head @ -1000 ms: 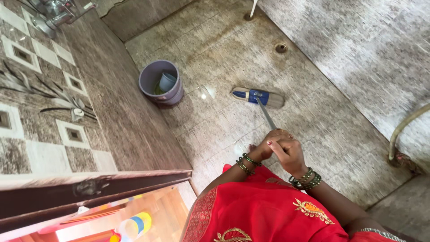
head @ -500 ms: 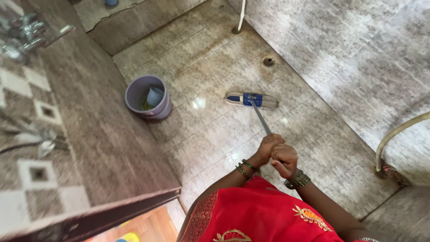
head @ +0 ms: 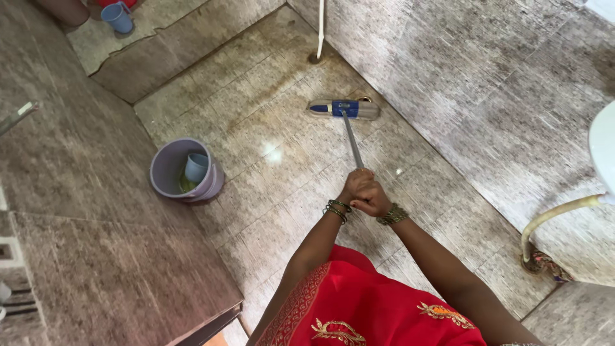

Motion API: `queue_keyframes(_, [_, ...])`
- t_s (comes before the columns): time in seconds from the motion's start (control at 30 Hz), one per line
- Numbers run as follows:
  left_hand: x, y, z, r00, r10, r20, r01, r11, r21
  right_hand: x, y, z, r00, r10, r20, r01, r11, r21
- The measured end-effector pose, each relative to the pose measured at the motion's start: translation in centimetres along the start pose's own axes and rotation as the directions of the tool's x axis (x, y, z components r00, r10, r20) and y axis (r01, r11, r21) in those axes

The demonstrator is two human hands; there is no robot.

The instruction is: The person mops the tiled bathroom floor using a flat mop, moving it back and forth across the surface. They work around a bucket and a drain, covering the area near the sink and the doorway.

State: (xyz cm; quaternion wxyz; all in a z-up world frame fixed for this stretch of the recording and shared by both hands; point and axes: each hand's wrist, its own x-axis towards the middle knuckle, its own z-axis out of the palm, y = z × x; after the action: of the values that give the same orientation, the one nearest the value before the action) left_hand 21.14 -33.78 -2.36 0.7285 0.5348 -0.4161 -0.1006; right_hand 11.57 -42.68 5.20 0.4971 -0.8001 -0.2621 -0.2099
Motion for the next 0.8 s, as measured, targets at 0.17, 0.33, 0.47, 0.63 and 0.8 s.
queue_keyframes(0.17, [-0.6, -0.2, -1.5, 0.973, -0.229, -0.023, 0.225, 0.968, -0.114, 0.1, 1.3, 1.9, 0.999, 0.045, 0.009, -0.044, 0.999, -0.014])
queue_keyframes(0.33, [-5.1, 2.0, -0.8, 0.929, -0.365, -0.059, 0.345, 0.913, -0.217, 1.6, -6.4, 3.2, 1.0, -0.011, -0.01, 0.011, 1.0, -0.006])
queue_keyframes(0.47, [-8.5, 3.9, 0.4, 0.997, 0.039, 0.065, -0.058, 0.948, 0.314, -2.2, -8.8, 4.8, 0.999, 0.036, 0.0, -0.036, 0.999, 0.024])
queue_keyframes(0.63, [-13.9, 6.9, 2.3, 0.967, -0.234, -0.096, 0.243, 0.965, 0.099, -6.2, -12.7, 7.3, 0.997, 0.08, 0.004, -0.08, 0.997, 0.006])
queue_keyframes(0.8, [-19.3, 11.8, 4.2, 0.84, -0.511, -0.183, 0.48, 0.856, -0.191, -7.5, -20.2, 9.2, 0.997, 0.052, -0.056, -0.044, 0.991, 0.129])
